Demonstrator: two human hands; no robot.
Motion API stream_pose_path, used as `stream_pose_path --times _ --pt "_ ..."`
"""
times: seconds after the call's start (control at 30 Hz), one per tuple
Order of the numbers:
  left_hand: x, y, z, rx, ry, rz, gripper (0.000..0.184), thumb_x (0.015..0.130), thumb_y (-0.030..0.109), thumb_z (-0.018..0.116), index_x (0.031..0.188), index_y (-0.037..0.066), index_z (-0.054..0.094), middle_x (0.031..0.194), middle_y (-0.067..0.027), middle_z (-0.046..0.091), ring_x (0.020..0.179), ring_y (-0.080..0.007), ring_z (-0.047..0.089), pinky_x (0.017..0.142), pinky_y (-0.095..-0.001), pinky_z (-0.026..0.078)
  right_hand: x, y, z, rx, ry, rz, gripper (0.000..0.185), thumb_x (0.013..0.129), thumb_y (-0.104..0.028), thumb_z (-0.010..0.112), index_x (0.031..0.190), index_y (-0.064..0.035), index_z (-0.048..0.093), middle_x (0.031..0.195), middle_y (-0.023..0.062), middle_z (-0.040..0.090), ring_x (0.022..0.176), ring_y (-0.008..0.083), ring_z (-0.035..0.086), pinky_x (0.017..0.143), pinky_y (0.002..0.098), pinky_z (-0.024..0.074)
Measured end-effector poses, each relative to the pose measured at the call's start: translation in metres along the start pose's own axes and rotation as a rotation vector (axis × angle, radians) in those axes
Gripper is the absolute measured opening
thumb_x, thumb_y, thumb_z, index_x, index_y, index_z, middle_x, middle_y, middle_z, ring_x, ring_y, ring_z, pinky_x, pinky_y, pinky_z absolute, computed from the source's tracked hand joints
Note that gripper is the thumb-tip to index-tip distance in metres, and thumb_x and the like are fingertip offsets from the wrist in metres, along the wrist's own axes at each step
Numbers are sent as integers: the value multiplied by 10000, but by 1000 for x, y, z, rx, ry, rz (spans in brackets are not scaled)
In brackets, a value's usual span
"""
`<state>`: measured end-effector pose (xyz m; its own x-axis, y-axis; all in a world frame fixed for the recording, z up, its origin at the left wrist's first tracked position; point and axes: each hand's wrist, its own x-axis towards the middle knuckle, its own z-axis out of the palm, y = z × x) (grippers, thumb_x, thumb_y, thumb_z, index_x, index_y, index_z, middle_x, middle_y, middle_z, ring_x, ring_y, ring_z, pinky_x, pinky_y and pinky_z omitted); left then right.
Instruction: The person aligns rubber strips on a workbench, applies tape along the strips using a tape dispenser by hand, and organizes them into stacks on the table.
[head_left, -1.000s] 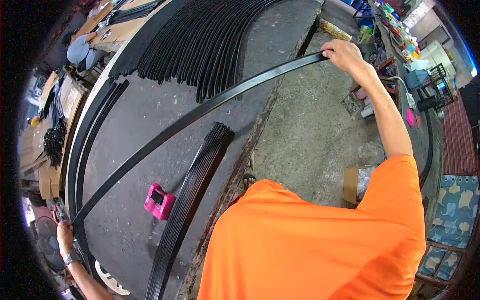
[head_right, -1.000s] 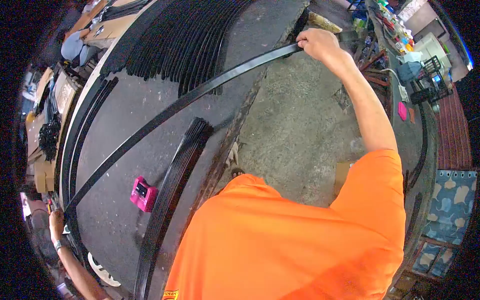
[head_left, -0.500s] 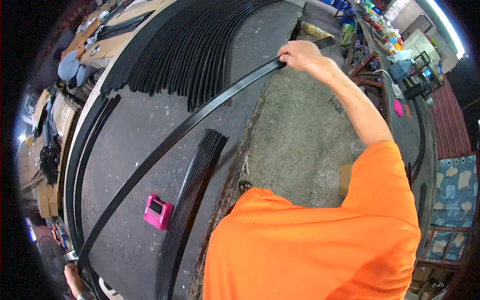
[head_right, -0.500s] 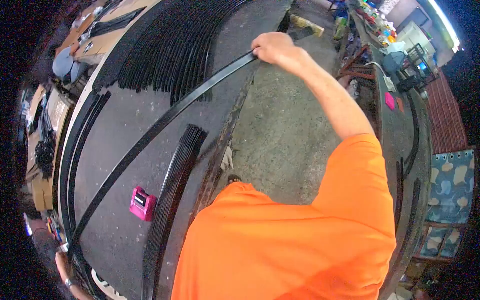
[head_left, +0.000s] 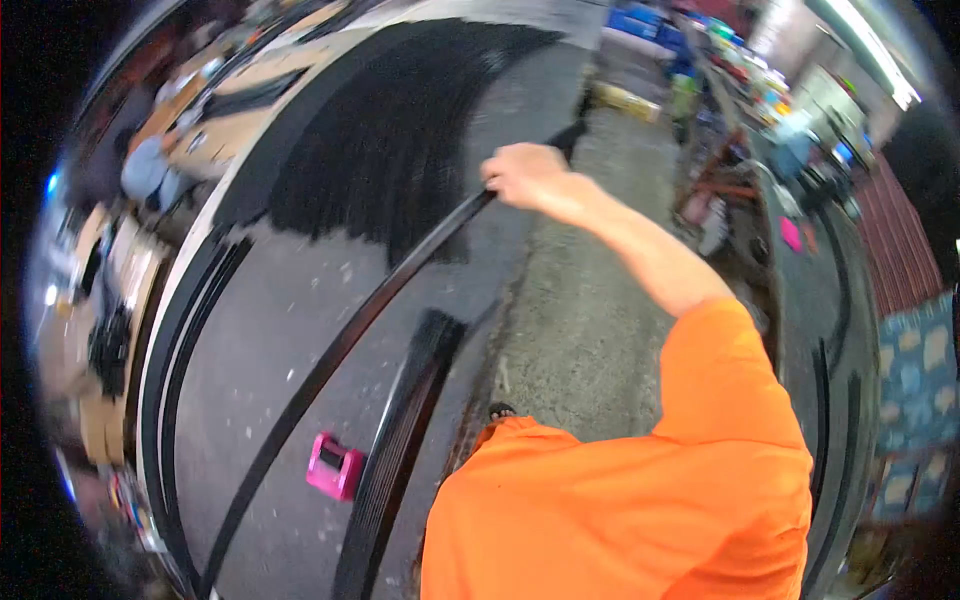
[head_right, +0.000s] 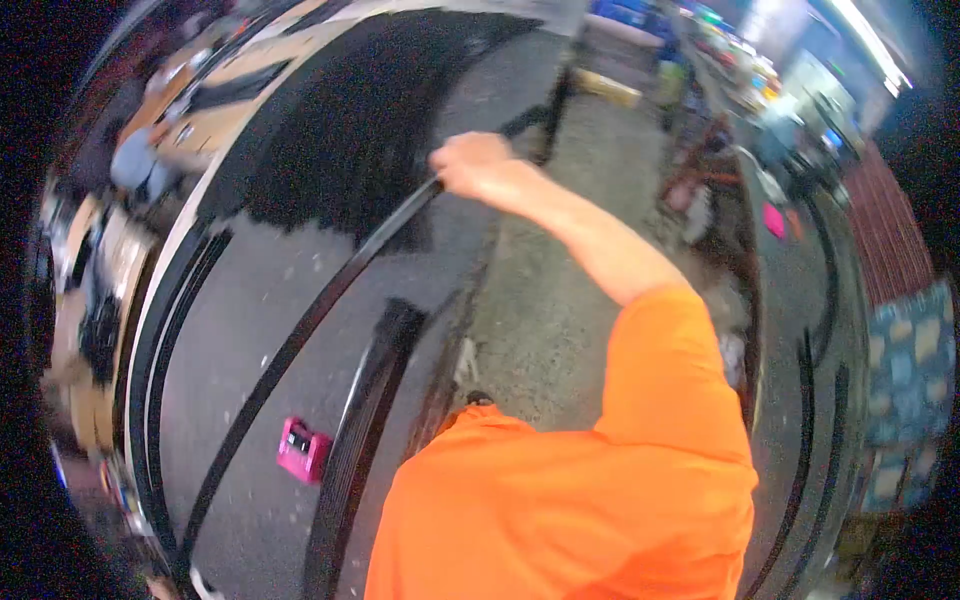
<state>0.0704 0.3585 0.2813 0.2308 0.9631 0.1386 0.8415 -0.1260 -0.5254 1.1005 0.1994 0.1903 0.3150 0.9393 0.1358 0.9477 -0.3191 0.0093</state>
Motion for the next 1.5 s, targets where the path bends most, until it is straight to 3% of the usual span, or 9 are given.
stream_pose_path --times 0.07,0.1,0.13,0.5,0.6,0.87,1.0,1.13,1.5 --pt "-27 -34 42 69 61 49 355 928 20 533 1263 47 649 1408 -233 553 1300 -363 530 1065 -415 444 15 30 31 -227 232 -443 141 858 -252 647 894 -177 761 954 54 692 972 295 641 816 443 529" --pt "-50 9 8 88 -182 -330 470 924 -11 501 1378 79 584 1538 -225 425 1400 -354 435 1133 -396 392 4 14 23 -110 498 -263 137 846 -262 674 895 -183 775 948 44 668 967 285 630 831 432 523" --pt "-83 16 18 11 196 -108 243 903 70 544 1133 40 614 1130 -173 610 1021 -368 617 851 -446 492 8 12 22 -117 429 -133 134 845 -273 686 883 -178 772 933 48 650 943 290 635 814 430 523" --pt "-148 65 -6 -402 215 -559 284 1030 173 550 1234 13 666 1129 -207 712 1029 -333 704 871 -383 529 122 16 41 311 407 13 274 992 -306 574 1204 -152 656 1066 125 723 962 299 697 825 392 516" --pt "-158 28 24 -1368 294 -963 300 1022 139 581 1270 -14 652 1135 -122 715 1038 -159 699 792 -252 561 155 -24 44 913 292 277 272 971 -198 645 1227 -115 679 985 -3 681 845 91 631 677 242 498" --pt "-229 -40 158 -2076 833 -1227 225 865 -94 701 1067 -62 608 1082 -146 641 1026 -258 675 956 -376 616 181 -178 84 1670 -39 200 361 923 -185 717 1262 -88 639 998 47 678 902 166 669 710 308 552" --pt "-254 23 201 -2173 1024 -1467 481 880 -77 699 1277 -155 439 1233 -192 578 1110 -286 641 1016 -403 585 156 -260 138 1873 -211 187 281 928 -149 695 1186 -76 611 832 44 656 879 199 689 748 399 599" --pt "-286 79 276 -2348 1183 -1567 591 917 -56 658 1407 -143 340 1407 -216 478 1190 -322 599 1083 -419 530 108 -310 197 1886 -297 409 302 919 -116 682 1196 -73 570 1054 79 632 997 252 659 836 516 587" --pt "-300 82 327 -2146 612 -1883 199 940 -50 510 1120 -131 541 1139 -201 644 1115 -329 665 1020 -422 564 27 -306 245 1864 -287 715 238 871 -234 753 1055 -116 660 986 36 646 965 200 607 836 404 515"
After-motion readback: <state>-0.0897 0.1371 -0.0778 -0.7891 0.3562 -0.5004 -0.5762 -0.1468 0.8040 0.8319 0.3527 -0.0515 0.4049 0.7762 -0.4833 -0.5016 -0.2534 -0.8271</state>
